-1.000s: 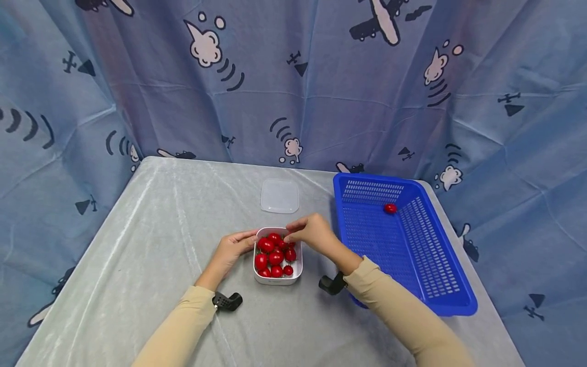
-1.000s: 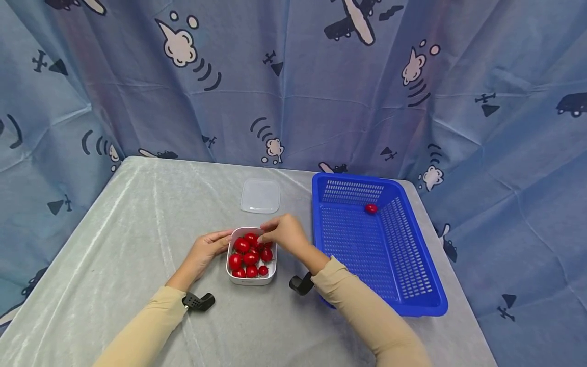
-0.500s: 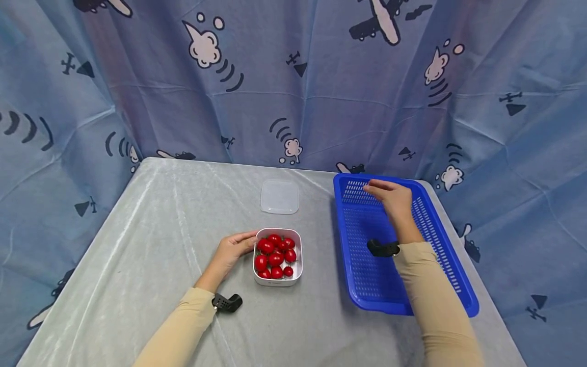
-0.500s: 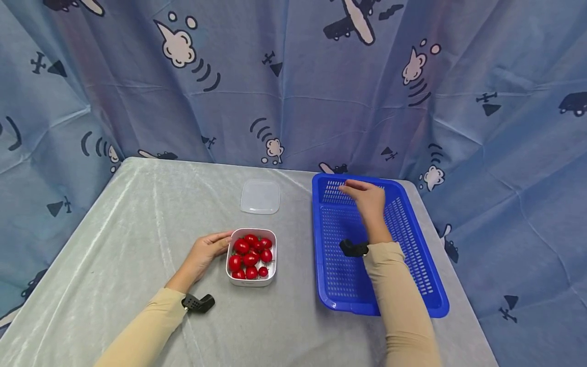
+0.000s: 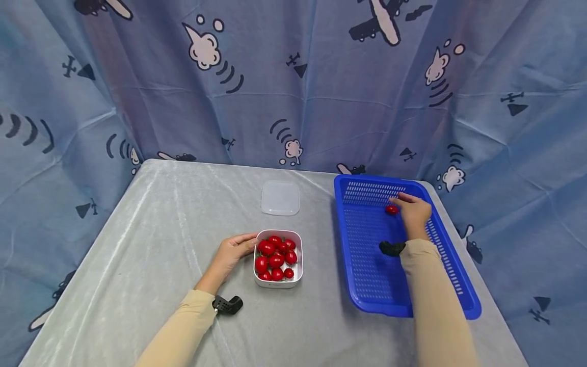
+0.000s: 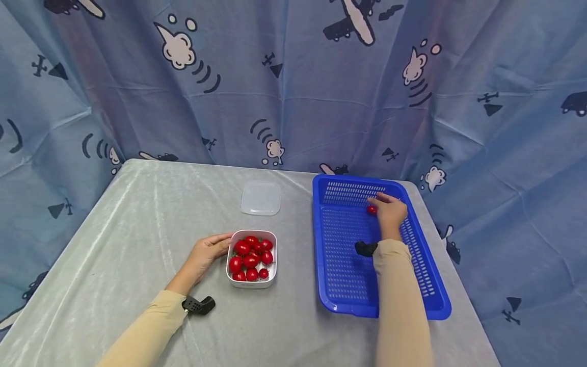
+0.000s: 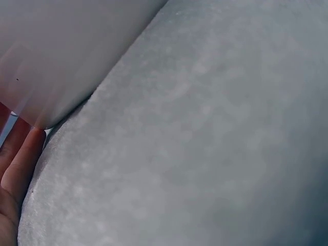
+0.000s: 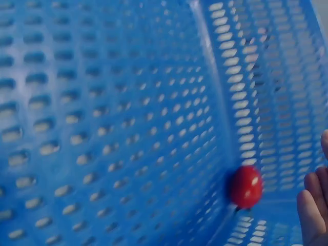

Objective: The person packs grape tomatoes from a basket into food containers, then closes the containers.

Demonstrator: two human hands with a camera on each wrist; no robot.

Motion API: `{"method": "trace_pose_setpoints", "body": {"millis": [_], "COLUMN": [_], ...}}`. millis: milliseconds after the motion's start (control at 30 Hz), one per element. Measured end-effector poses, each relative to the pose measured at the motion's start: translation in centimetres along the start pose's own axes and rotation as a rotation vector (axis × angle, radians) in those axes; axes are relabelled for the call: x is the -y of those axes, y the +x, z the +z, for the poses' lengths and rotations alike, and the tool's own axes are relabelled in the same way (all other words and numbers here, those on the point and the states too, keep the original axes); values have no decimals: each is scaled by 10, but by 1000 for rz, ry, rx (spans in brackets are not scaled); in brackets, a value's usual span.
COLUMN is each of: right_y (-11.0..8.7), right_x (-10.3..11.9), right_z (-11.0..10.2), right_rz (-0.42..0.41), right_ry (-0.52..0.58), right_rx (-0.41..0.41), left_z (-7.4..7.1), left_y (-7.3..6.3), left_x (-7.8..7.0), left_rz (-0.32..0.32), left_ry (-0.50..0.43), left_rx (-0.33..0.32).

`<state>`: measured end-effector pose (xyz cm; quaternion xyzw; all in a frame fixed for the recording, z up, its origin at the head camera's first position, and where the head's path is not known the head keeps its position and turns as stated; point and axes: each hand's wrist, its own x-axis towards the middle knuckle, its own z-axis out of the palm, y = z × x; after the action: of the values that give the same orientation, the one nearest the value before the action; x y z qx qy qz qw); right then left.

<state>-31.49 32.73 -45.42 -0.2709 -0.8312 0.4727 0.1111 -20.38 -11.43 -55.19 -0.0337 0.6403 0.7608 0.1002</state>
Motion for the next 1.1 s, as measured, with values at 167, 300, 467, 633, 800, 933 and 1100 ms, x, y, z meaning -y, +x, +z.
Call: {"method": "trace_pose_setpoints", "body": {"millis": [167, 300, 467, 633, 800, 933, 1100], "right_y": [7, 9, 11, 17, 18, 18, 18], "right_x": [-15, -21, -30, -37, -37, -41, -40], "right_z": [3, 5, 5, 11, 15, 21, 24], "right_rz": [-12, -1, -18, -6, 14, -28, -50], "right_ry": [-19, -7, -6, 17, -8, -97, -144], "right_rx": [-19, -31, -45, -32, -23, -21, -6], "left_z": [-1, 0, 1, 2, 2, 1, -1], "left_y": [-1, -1, -2, -2, -2, -3, 0], "left_x": [0, 1, 1, 0, -1, -1, 1], "left_rz": [7, 12, 14, 9, 12, 14, 7], "left_ry": [-4, 0, -3, -14, -9, 0, 4], "left_rx": [-1, 2, 13, 9, 5, 2, 0]}}
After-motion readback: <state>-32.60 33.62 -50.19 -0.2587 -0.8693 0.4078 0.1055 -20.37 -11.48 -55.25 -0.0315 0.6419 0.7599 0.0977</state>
